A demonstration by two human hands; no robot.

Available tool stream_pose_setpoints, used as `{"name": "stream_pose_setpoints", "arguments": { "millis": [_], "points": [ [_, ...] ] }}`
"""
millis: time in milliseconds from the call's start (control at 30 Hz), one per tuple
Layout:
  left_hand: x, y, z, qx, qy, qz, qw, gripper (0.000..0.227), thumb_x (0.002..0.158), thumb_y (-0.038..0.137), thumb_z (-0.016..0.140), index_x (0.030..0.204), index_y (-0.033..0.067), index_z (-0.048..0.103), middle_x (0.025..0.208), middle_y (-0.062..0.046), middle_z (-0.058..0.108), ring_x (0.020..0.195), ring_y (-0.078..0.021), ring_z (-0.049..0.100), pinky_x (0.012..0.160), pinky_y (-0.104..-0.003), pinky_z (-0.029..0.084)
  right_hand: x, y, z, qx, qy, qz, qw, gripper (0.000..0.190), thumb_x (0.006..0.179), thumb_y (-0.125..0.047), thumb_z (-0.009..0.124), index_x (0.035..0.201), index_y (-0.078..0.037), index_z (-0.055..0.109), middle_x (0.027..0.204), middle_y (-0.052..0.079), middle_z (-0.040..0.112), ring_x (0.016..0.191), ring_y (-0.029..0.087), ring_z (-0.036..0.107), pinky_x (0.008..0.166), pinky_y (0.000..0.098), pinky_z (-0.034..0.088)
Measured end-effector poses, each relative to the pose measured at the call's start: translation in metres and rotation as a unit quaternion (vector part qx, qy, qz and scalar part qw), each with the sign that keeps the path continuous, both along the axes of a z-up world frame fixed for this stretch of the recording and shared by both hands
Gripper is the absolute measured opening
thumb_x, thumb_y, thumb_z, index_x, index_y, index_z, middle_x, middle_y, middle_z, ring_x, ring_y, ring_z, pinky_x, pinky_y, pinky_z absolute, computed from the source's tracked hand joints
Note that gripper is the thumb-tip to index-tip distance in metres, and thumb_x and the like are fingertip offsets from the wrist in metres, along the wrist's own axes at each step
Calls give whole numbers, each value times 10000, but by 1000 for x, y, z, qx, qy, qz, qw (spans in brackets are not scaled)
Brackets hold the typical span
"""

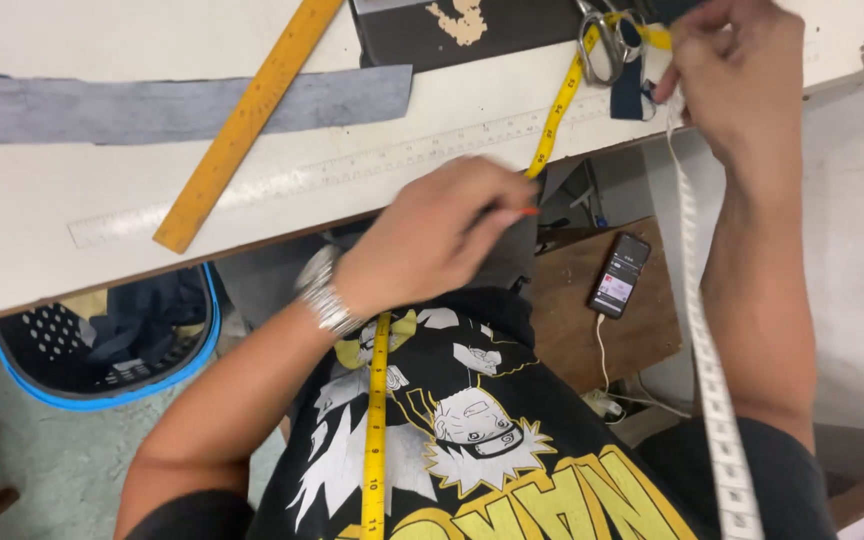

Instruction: The person cuts a piece of dark blue fabric using scissors, following a white paper pattern. They then use a yellow ruler and an orange marker to measure and mark lines on the fabric.

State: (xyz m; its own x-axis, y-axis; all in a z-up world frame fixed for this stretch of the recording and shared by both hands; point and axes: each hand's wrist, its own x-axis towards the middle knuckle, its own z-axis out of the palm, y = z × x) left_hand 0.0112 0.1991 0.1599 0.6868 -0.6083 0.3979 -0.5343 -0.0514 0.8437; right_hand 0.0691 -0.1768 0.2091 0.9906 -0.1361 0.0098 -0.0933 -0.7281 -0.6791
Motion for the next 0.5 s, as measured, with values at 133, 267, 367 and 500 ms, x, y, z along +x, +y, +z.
{"name": "stream_pose_setpoints", "arguments": {
  "millis": [133,267,367,500],
  "points": [
    [37,-67,-7,76,-59,-2,995,46,1254,81,551,1249,121,573,1078,-152,760,996,-379,735,674,-516,521,-65,-13,8,32,15,-69,997,123,1290,-36,696,1387,-24,769,888,169,808,737,199,789,661,330,635],
    [92,-147,-39,109,-263,56,957,406,1158,-92,750,1514,37,601,1374,-217,850,1276,-381,862,705,-436,711,-106,-45,-30,204,-49,-71,975,71,1451,0,699,1457,-69,682,964,209,792,720,251,747,677,335,630],
    [131,-180,-58,164,-326,92,926,470,1042,-35,782,1434,151,601,1355,-51,867,1083,-412,835,897,-542,520,-97,-50,-39,255,-143,-70,954,57,1415,-79,744,1451,-57,707,855,147,690,731,252,751,688,373,671],
    [134,-171,-43,189,-244,49,950,535,961,-176,598,1430,79,565,1225,-156,808,1064,-406,755,747,-561,502,-170,-116,-20,233,-192,-168,939,93,1305,-33,818,1342,-41,733,1008,99,691,706,247,730,581,334,467]
  ]
}}
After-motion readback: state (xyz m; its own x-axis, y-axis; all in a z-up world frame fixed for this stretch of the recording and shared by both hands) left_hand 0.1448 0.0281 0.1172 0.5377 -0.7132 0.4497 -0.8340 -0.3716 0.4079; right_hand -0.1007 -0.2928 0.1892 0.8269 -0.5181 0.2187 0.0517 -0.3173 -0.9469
